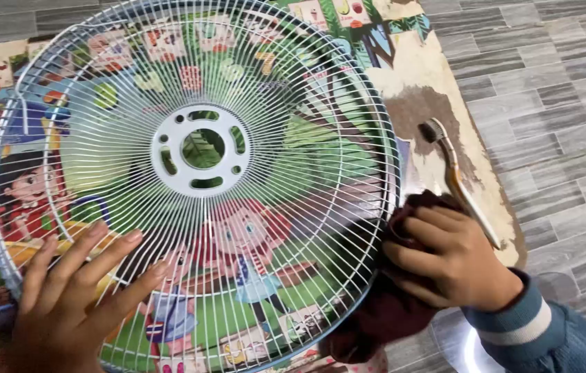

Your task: Cleaning a metal fan guard using a cloth to wipe away dust

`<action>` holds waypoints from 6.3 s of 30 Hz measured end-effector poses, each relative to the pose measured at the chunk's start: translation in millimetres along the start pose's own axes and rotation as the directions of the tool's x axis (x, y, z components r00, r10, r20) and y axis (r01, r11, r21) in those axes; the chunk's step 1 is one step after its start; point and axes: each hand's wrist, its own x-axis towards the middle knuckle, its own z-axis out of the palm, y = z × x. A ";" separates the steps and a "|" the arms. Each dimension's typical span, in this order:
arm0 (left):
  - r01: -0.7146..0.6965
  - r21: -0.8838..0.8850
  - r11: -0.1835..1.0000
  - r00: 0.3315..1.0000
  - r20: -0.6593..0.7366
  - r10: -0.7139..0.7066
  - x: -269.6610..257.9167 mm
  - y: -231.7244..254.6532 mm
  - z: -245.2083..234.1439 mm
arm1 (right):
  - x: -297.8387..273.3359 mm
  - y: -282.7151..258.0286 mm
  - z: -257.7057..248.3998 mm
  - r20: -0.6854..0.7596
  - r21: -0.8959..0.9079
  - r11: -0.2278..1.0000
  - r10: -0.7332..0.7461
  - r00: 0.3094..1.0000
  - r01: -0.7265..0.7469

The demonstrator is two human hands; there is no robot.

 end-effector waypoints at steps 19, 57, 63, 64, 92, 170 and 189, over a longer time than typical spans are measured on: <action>0.037 -0.122 0.992 0.999 0.029 -0.034 11.4 14.2 -16.9 | 176.0 7.1 5.6 -0.022 -0.159 0.940 -0.311 0.950 0.303; 0.181 0.088 0.980 0.943 0.266 -0.198 200.4 54.2 -1.5 | -5.2 2.8 -21.0 0.187 0.110 0.862 0.471 0.862 -0.494; 0.253 0.016 0.967 0.882 0.408 -0.237 204.0 40.7 -1.3 | -5.9 1.8 -25.5 0.161 0.145 0.874 0.441 0.883 -0.463; 0.271 -0.005 0.962 0.871 0.427 -0.244 202.6 37.4 -0.5 | -7.0 1.9 -27.2 0.159 0.176 0.869 0.438 0.885 -0.462; 0.263 -0.138 0.955 0.829 0.539 -0.151 201.2 8.5 -19.5 | -10.2 -23.3 -48.2 0.127 0.343 0.792 0.493 0.861 -0.505; -0.041 -0.468 0.883 0.976 0.169 0.135 176.2 -30.5 5.3 | 37.8 -127.3 104.2 0.027 -0.246 0.820 -0.527 0.849 0.516; -0.098 -0.469 0.878 0.977 0.124 0.175 175.0 -32.8 3.8 | 188.8 -71.5 26.9 -0.135 -0.143 0.986 -0.108 0.985 0.089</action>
